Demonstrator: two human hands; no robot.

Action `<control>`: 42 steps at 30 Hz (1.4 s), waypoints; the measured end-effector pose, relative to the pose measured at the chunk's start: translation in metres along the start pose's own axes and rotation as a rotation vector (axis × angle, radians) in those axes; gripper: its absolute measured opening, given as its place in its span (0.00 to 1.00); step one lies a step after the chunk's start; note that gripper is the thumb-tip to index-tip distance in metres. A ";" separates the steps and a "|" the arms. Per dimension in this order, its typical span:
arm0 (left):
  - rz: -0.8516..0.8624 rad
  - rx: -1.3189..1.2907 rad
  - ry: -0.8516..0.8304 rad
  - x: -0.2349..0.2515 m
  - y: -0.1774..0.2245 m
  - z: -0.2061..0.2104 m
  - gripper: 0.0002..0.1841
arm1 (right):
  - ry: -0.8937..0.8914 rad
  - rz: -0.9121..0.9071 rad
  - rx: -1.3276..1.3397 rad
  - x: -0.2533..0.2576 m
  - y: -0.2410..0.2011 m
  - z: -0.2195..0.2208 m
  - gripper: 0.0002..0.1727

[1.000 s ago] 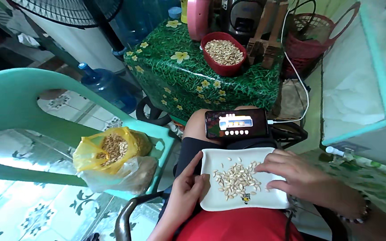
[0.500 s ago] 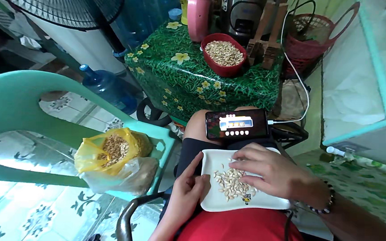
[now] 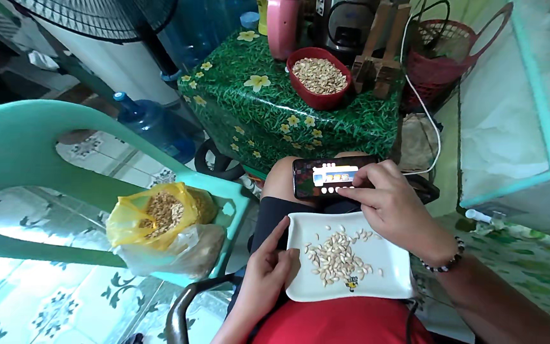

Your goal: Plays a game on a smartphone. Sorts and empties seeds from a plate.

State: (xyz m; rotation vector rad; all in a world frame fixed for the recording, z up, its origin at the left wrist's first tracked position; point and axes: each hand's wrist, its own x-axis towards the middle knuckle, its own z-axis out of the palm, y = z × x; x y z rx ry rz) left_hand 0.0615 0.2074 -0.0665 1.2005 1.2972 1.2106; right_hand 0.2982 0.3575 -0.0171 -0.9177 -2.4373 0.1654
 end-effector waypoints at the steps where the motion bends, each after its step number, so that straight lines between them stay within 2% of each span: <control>1: 0.000 -0.003 0.000 0.000 0.000 0.000 0.31 | -0.009 -0.001 -0.006 0.001 0.000 0.002 0.23; 8: 0.007 -0.008 0.002 0.000 0.000 0.000 0.31 | 0.043 0.044 -0.011 0.008 0.001 0.000 0.19; 14: 0.002 -0.005 0.002 0.000 0.000 0.000 0.31 | 0.041 0.091 -0.012 0.015 0.006 -0.002 0.22; 29: 0.012 -0.009 0.003 0.000 0.000 0.000 0.31 | 0.016 0.057 0.002 0.017 0.005 0.006 0.21; 35: 0.011 -0.020 0.000 -0.001 -0.002 0.000 0.31 | 0.061 0.068 0.060 0.010 0.003 -0.008 0.22; 42: 0.004 -0.009 0.004 -0.001 -0.001 0.001 0.31 | -0.037 0.019 0.165 -0.012 0.002 -0.023 0.23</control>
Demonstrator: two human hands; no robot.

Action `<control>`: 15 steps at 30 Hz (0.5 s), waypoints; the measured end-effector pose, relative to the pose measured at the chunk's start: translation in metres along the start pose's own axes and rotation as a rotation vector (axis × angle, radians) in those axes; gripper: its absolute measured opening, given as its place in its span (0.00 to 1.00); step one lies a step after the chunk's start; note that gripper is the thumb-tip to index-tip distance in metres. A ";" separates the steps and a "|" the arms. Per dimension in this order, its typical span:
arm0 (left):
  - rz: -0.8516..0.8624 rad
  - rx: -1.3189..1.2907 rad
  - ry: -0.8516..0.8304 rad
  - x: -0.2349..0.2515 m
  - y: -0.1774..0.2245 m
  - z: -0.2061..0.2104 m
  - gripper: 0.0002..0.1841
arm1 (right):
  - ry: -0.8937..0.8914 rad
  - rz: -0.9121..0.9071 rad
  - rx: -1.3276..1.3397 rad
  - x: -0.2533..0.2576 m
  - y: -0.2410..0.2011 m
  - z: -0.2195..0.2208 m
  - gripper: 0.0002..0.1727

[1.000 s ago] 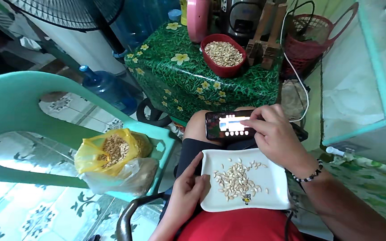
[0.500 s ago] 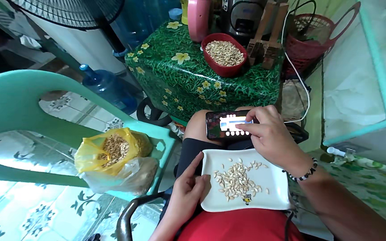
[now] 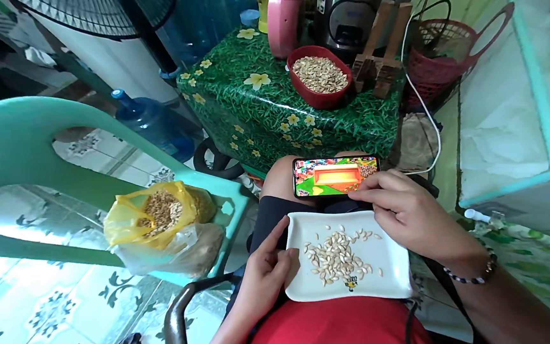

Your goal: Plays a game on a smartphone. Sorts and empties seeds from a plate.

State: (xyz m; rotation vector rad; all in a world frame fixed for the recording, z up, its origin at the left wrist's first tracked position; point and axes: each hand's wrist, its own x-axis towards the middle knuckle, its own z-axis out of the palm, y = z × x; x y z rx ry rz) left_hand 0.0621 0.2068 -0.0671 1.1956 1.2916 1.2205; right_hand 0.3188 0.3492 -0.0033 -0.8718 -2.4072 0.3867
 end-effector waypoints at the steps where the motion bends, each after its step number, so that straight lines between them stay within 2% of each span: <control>1: 0.001 0.000 0.000 0.000 0.000 0.000 0.31 | -0.001 -0.001 -0.004 -0.001 -0.001 0.000 0.23; 3: 0.002 -0.001 -0.001 0.000 0.000 0.000 0.31 | -0.043 -0.017 0.012 -0.001 -0.003 0.000 0.21; 6: 0.002 -0.012 -0.001 0.000 0.000 -0.001 0.31 | -0.298 -0.076 0.075 -0.005 -0.011 -0.002 0.18; 8: 0.004 -0.014 -0.002 0.000 0.000 -0.001 0.31 | -0.436 -0.091 0.109 -0.008 -0.019 -0.001 0.23; 12: 0.014 -0.006 0.001 0.000 -0.002 0.000 0.31 | -0.575 -0.044 0.081 -0.011 -0.030 0.009 0.39; 14: 0.020 0.003 -0.002 0.000 -0.002 -0.001 0.31 | -0.645 -0.016 0.063 -0.009 -0.034 0.014 0.42; 15: 0.017 0.006 -0.003 0.000 -0.002 -0.001 0.31 | -0.661 -0.014 0.068 -0.009 -0.037 0.018 0.41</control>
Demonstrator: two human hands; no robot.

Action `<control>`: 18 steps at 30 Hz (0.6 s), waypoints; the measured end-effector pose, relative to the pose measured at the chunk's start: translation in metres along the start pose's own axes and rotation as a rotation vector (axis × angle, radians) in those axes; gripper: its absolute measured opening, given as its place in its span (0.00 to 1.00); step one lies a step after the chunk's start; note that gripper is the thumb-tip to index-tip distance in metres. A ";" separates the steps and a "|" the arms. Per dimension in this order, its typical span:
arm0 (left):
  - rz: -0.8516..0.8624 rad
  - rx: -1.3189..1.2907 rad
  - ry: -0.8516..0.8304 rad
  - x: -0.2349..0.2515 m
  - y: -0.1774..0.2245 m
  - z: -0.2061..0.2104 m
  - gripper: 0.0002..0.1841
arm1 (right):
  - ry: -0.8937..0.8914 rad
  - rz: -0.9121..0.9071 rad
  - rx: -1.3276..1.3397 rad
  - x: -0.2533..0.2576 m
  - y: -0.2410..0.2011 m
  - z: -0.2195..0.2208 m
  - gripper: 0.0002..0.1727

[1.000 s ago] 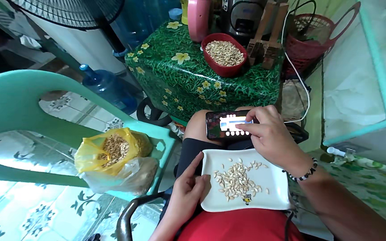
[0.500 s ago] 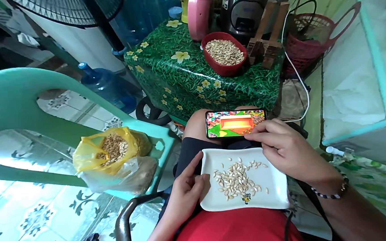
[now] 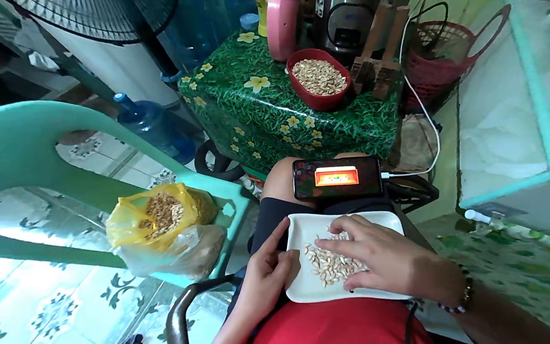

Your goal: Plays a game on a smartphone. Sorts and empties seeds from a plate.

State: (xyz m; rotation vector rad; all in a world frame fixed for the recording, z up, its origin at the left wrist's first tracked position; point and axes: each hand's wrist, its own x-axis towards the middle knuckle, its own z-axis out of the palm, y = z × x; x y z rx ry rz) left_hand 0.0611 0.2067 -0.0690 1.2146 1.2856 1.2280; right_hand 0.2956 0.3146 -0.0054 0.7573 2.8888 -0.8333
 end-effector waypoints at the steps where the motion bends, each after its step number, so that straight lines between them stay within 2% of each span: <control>1: -0.002 0.003 -0.001 0.000 0.000 0.000 0.31 | 0.008 -0.014 0.004 0.003 -0.001 0.003 0.37; 4: -0.002 0.010 -0.004 0.000 0.001 0.000 0.31 | 0.140 -0.103 0.027 0.008 -0.001 0.017 0.18; 6: -0.001 0.015 -0.004 0.001 0.001 0.000 0.31 | 0.239 -0.159 0.025 0.012 0.001 0.025 0.11; 12: -0.003 0.010 -0.004 0.001 0.001 -0.001 0.31 | 0.373 -0.207 0.041 0.013 0.004 0.025 0.10; 18: -0.005 0.007 -0.007 0.001 0.002 -0.001 0.31 | 0.381 -0.227 0.047 0.008 0.001 0.010 0.12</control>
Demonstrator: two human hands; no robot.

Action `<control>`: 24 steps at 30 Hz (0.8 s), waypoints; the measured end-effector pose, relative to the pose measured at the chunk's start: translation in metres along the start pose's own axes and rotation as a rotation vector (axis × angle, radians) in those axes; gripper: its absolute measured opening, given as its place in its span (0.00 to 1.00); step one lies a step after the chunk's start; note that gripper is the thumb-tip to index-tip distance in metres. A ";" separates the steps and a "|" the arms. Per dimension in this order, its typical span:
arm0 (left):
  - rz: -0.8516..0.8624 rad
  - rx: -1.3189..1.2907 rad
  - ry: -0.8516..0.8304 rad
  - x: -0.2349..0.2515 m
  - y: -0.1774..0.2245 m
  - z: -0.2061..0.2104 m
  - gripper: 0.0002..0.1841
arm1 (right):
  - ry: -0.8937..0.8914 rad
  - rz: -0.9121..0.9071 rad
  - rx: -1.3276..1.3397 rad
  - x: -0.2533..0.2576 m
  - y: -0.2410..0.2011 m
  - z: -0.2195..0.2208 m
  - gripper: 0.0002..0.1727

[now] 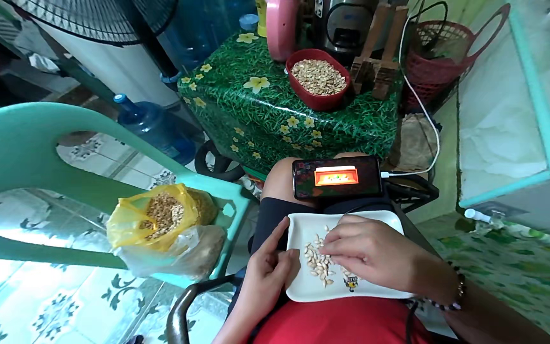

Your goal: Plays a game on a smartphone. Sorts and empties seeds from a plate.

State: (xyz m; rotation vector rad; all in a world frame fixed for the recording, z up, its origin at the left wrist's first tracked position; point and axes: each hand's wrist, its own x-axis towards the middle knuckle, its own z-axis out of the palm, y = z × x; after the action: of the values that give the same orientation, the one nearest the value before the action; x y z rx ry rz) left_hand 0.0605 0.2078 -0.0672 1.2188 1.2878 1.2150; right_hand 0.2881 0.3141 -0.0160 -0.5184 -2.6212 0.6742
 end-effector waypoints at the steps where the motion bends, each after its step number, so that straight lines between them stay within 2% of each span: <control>1: -0.003 -0.002 0.000 0.000 0.000 0.000 0.31 | 0.026 0.025 -0.025 0.001 0.001 -0.004 0.13; 5: -0.011 -0.001 -0.001 0.000 0.001 0.000 0.31 | 0.285 0.178 -0.243 0.011 0.017 -0.014 0.17; 7: -0.013 -0.004 0.003 0.000 0.001 0.000 0.31 | 0.350 0.229 -0.334 0.018 0.027 -0.019 0.19; 18: -0.016 0.003 0.010 0.000 0.000 0.000 0.31 | 0.319 0.297 -0.401 0.028 0.042 -0.020 0.22; 24: -0.013 -0.009 0.005 0.000 0.000 0.000 0.31 | 0.415 0.350 -0.371 0.023 0.045 -0.031 0.22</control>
State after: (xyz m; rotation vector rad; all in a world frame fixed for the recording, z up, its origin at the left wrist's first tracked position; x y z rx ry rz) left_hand 0.0609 0.2074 -0.0672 1.2002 1.2910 1.2139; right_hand 0.2939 0.3728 -0.0081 -1.1137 -2.2768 0.1394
